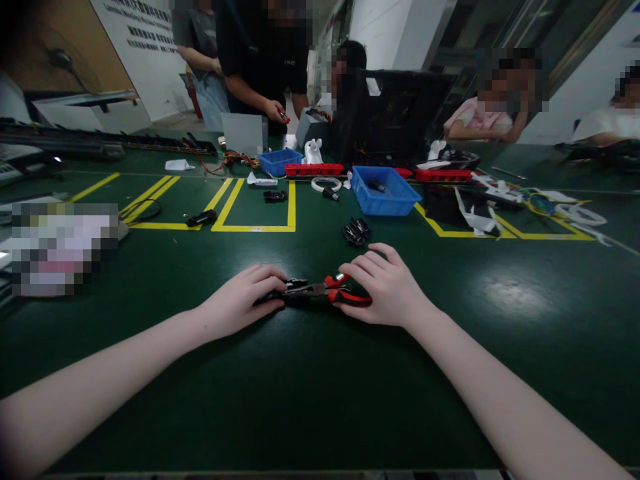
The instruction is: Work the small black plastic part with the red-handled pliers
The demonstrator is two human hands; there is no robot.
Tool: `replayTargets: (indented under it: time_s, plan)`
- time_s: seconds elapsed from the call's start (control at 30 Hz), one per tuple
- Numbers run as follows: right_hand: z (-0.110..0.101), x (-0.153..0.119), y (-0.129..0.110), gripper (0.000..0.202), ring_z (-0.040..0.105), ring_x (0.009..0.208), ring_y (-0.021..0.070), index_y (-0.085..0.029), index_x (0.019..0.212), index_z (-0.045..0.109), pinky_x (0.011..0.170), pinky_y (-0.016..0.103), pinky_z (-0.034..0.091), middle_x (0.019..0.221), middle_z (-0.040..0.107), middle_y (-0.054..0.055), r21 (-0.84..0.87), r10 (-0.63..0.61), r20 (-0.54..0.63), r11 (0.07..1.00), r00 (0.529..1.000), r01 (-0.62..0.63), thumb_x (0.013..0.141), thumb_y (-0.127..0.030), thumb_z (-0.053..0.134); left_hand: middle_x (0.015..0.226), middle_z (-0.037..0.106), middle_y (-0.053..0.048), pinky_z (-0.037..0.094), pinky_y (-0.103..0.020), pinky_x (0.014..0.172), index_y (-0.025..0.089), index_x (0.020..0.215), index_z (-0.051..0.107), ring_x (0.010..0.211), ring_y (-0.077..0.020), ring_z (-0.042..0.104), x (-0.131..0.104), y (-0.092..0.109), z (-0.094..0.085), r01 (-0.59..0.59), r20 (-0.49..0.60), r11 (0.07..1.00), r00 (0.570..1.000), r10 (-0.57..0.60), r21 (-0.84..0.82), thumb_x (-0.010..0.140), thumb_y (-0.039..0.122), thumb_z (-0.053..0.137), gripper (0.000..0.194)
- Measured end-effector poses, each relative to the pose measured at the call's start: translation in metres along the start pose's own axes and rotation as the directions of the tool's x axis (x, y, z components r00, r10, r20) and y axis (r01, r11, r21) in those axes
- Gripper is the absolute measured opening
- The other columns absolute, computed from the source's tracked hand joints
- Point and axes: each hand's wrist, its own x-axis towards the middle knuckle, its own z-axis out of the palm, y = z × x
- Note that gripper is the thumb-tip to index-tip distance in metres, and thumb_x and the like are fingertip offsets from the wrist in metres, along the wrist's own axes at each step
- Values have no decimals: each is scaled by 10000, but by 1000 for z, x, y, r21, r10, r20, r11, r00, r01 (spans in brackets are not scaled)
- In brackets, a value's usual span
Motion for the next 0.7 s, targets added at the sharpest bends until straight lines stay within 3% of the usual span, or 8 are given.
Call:
replayTargets:
  time_s: [0.7]
  plan:
    - [0,0,-3,414,656,867,237,-183,1100,641,975,488,407,938,724,78,39,34,-3,999,999,-34,784,-446,690,1204,608,-68,517,-402,891,188,1067,588,1032,-221,576,1,3,-3,9,5,1000,1000,-9,-8,942,218,596,129]
